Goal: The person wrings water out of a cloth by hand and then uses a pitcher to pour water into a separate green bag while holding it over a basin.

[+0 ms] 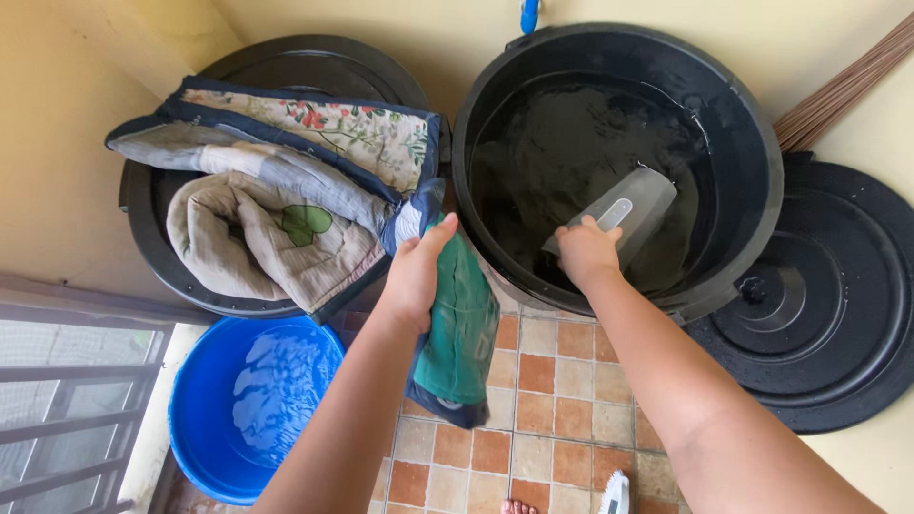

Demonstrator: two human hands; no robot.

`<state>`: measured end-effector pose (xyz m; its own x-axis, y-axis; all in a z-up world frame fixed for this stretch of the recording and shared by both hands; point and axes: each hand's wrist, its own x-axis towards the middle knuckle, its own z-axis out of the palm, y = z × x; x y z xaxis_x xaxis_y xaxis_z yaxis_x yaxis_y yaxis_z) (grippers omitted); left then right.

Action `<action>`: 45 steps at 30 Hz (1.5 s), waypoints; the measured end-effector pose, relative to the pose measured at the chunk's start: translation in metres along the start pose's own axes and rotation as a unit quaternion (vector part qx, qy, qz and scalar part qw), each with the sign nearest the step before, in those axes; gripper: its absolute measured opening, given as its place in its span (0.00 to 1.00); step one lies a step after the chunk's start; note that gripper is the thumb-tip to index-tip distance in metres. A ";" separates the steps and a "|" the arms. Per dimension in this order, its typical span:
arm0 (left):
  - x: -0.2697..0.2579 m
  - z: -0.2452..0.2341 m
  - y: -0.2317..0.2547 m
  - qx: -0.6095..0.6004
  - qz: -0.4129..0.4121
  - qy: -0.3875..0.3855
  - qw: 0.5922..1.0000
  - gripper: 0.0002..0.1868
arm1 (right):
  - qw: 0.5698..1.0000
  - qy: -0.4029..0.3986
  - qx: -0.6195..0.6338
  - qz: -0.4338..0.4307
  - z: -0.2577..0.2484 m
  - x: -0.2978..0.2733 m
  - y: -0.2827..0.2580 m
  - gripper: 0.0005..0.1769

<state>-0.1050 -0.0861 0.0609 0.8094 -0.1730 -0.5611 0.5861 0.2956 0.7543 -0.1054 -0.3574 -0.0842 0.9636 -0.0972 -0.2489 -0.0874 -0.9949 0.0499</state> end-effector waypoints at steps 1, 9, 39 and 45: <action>0.003 0.001 0.002 0.007 -0.002 0.003 1.000 0.31 | 0.999 0.000 0.036 0.015 0.002 0.003 0.001 0.20; 0.009 -0.001 -0.008 0.062 0.006 0.023 0.998 0.37 | 0.966 0.030 0.224 0.125 0.059 0.027 0.053 0.22; -0.135 -0.041 -0.012 0.028 -0.162 -0.008 0.986 0.36 | 0.847 0.284 0.446 0.062 -0.278 -0.185 0.001 0.22; -0.151 -0.047 -0.019 0.055 -0.167 -0.015 0.984 0.39 | 0.860 0.295 0.416 0.018 -0.316 -0.220 -0.021 0.22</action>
<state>-0.2399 -0.0211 0.1156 0.5712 -0.2721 -0.7744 0.8183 0.1145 0.5633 -0.2362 -0.3071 0.2750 0.8956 -0.3418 0.2846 -0.0331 -0.6893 -0.7238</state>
